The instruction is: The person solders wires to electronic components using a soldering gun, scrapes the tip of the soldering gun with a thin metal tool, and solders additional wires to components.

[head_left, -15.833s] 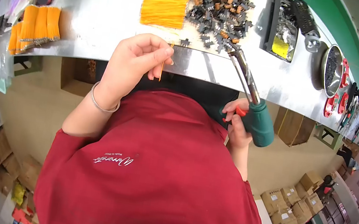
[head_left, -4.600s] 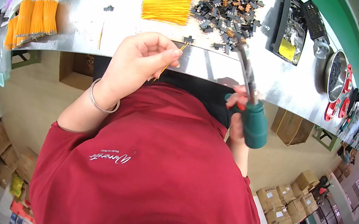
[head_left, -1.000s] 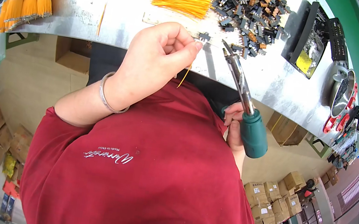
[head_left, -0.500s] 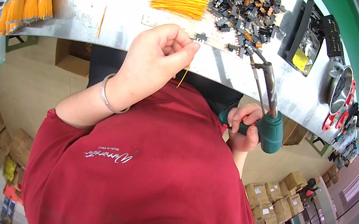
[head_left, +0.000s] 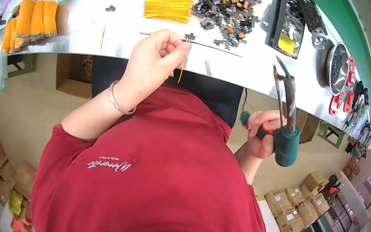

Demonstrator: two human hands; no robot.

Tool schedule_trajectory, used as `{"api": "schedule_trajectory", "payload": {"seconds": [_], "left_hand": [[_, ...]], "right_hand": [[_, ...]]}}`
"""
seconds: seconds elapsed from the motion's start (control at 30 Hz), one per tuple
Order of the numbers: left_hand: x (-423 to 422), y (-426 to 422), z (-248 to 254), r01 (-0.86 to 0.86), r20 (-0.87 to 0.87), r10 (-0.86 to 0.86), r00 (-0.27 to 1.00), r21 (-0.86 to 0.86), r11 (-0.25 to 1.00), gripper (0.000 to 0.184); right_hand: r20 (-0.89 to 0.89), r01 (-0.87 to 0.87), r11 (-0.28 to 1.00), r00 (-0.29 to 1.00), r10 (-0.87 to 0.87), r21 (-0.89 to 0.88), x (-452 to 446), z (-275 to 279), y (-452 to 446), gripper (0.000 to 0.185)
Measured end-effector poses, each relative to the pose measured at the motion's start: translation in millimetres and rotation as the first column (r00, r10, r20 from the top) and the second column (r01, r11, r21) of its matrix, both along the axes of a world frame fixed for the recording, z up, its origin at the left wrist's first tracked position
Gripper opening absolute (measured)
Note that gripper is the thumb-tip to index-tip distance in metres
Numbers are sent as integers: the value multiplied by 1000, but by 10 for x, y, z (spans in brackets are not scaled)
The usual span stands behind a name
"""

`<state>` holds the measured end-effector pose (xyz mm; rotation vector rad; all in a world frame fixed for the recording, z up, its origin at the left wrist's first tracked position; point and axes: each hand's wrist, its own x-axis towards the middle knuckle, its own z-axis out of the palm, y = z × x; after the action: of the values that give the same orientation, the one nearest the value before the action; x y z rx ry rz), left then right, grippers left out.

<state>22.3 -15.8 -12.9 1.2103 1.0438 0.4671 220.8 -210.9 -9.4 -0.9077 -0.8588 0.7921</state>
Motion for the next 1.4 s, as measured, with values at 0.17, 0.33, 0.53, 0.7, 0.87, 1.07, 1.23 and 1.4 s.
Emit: {"api": "schedule_trajectory", "payload": {"seconds": [0.17, 0.33, 0.53, 0.7, 0.87, 1.07, 1.23, 1.4], "left_hand": [[-14, -7, -10, 32, -2, -32, 999, 43, 999, 16], [-8, -22, -58, 33, 31, -35, 999, 68, 997, 14], [3, -29, -69, 28, 6, -28, 1000, 85, 996, 14], [2, -54, -91, 23, 23, -25, 999, 101, 995, 12], [3, -65, -114, 25, 18, -28, 999, 130, 991, 11], [31, -67, -75, 9, 18, -12, 1000, 122, 993, 11], [42, -79, -71, -7, 9, 6, 1000, 116, 993, 12], [39, -84, -78, -16, 14, 14, 1000, 126, 992, 12]], "right_hand": [[361, 313, 950, 885, -294, 6, 175, 126, -139, 18], [305, 413, 911, 868, -391, -8, 364, 134, -226, 16], [75, 395, 915, 918, -389, -85, 563, 40, -319, 18], [-426, 213, 946, 852, -303, -246, 710, -198, -388, 21], [-589, 159, 960, 763, -267, -229, 680, -292, -447, 21], [-669, 128, 957, 691, -274, -259, 689, -348, -439, 22], [-701, 131, 951, 649, -295, -279, 707, -357, -440, 21], [-699, 142, 948, 646, -306, -284, 702, -327, -445, 21]]}}
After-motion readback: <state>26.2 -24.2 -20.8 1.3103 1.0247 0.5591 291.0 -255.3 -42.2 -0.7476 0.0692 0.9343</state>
